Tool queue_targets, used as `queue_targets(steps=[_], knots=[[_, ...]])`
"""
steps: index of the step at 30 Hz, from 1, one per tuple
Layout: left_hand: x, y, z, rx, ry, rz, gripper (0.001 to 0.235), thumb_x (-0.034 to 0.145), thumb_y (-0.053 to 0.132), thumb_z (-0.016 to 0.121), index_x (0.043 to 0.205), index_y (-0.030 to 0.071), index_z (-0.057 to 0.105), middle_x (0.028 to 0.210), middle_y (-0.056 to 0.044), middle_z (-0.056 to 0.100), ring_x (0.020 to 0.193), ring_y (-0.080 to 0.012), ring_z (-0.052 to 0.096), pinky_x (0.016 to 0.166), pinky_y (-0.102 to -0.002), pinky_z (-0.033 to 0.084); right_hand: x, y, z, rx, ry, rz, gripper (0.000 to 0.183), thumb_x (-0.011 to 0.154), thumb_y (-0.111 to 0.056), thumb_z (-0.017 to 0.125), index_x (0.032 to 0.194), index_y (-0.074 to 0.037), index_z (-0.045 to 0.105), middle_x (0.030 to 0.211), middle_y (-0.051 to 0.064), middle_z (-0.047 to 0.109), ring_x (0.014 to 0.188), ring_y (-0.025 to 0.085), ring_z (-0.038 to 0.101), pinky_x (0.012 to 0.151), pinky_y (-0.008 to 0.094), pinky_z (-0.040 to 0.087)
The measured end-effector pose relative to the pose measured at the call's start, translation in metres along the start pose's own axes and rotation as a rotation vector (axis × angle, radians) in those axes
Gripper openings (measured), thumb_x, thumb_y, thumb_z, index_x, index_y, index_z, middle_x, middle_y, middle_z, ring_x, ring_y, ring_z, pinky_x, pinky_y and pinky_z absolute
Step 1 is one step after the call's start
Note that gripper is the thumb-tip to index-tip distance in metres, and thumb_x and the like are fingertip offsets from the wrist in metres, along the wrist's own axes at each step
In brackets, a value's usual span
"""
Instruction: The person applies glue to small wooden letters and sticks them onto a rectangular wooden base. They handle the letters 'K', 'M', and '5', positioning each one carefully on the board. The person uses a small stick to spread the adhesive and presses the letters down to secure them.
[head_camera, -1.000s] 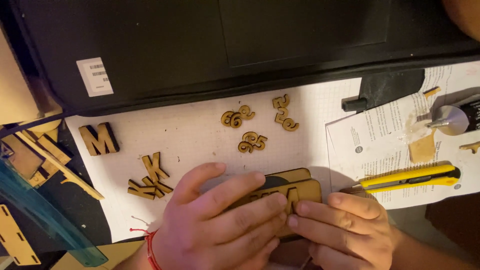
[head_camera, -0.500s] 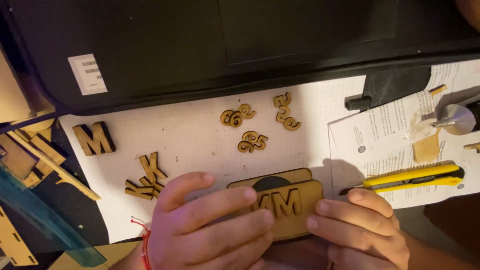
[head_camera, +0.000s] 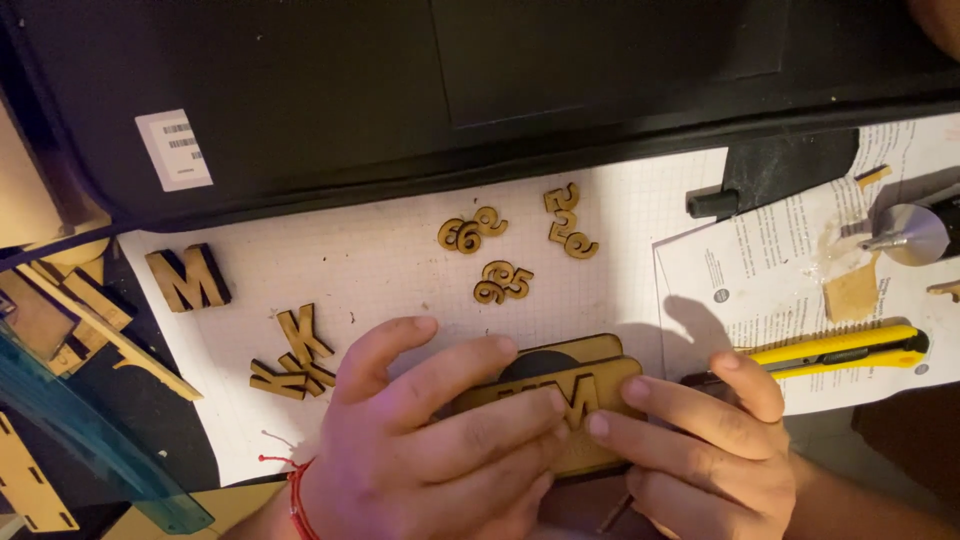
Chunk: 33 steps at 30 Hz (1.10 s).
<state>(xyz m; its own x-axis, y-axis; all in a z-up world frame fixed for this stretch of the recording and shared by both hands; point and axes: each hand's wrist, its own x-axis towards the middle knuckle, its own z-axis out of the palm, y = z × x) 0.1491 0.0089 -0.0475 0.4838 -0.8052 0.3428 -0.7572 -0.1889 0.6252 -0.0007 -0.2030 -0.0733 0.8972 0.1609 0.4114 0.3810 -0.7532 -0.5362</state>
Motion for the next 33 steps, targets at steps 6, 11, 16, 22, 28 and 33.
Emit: queue_targets(steps=[6, 11, 16, 22, 28, 33], knots=[[0.005, -0.002, -0.002, -0.047, 0.02, 0.007, 0.011, 0.095, 0.026, 0.059, 0.089, 0.026, 0.068, 0.104, 0.012, 0.07, 0.101, -0.0228, 0.069, 0.094, -0.042, 0.04, 0.0, 0.003, 0.0, -0.008, 0.029, 0.001, 0.033, 0.099, -0.018, 0.042, 0.069, -0.027, 0.052, 0.092, -0.008, 0.076, 0.093, 0.015, 0.074, 0.106, 0.038, 0.035], [-0.003, -0.006, -0.006, -0.086, -0.023, 0.033, 0.007, 0.097, 0.027, 0.062, 0.095, 0.025, 0.069, 0.112, 0.01, 0.07, 0.109, -0.0255, 0.069, 0.091, -0.044, 0.045, -0.015, 0.011, -0.004, 0.006, -0.016, -0.101, 0.026, 0.103, -0.022, 0.042, 0.08, -0.025, 0.055, 0.1, -0.003, 0.076, 0.102, 0.021, 0.07, 0.116, 0.043, 0.025], [-0.011, -0.01, -0.015, -0.124, 0.087, 0.002, 0.024, 0.098, 0.033, 0.052, 0.092, 0.03, 0.075, 0.101, 0.016, 0.07, 0.1, -0.017, 0.07, 0.092, -0.037, 0.043, 0.006, 0.004, -0.025, 0.108, -0.205, -0.148, 0.017, 0.097, -0.021, 0.063, 0.085, -0.03, 0.071, 0.113, -0.011, 0.073, 0.109, 0.01, 0.071, 0.107, 0.032, 0.04], [0.005, -0.003, -0.01, -0.079, 0.105, 0.05, 0.02, 0.092, 0.027, 0.053, 0.086, 0.019, 0.069, 0.093, 0.007, 0.067, 0.084, -0.0209, 0.06, 0.078, -0.039, 0.044, 0.029, 0.013, -0.016, 0.209, -0.32, -0.238, 0.023, 0.101, -0.021, 0.046, 0.082, -0.018, 0.057, 0.123, 0.014, 0.069, 0.117, 0.029, 0.066, 0.104, 0.042, 0.046], [0.008, -0.003, -0.007, -0.066, 0.109, 0.04, 0.013, 0.09, 0.022, 0.058, 0.081, 0.017, 0.067, 0.092, 0.007, 0.065, 0.079, -0.0213, 0.056, 0.073, -0.038, 0.042, 0.032, 0.013, -0.008, 0.198, -0.222, -0.231, 0.021, 0.097, -0.019, 0.048, 0.077, -0.019, 0.055, 0.113, 0.01, 0.073, 0.108, 0.026, 0.072, 0.097, 0.04, 0.051], [0.008, 0.0, -0.006, -0.01, 0.121, 0.012, 0.012, 0.089, 0.022, 0.058, 0.081, 0.02, 0.066, 0.091, 0.01, 0.062, 0.079, -0.0187, 0.057, 0.073, -0.037, 0.04, 0.031, 0.012, -0.005, 0.174, -0.186, -0.226, 0.024, 0.097, -0.03, 0.054, 0.076, -0.019, 0.054, 0.11, 0.008, 0.075, 0.105, 0.023, 0.073, 0.097, 0.038, 0.051]])
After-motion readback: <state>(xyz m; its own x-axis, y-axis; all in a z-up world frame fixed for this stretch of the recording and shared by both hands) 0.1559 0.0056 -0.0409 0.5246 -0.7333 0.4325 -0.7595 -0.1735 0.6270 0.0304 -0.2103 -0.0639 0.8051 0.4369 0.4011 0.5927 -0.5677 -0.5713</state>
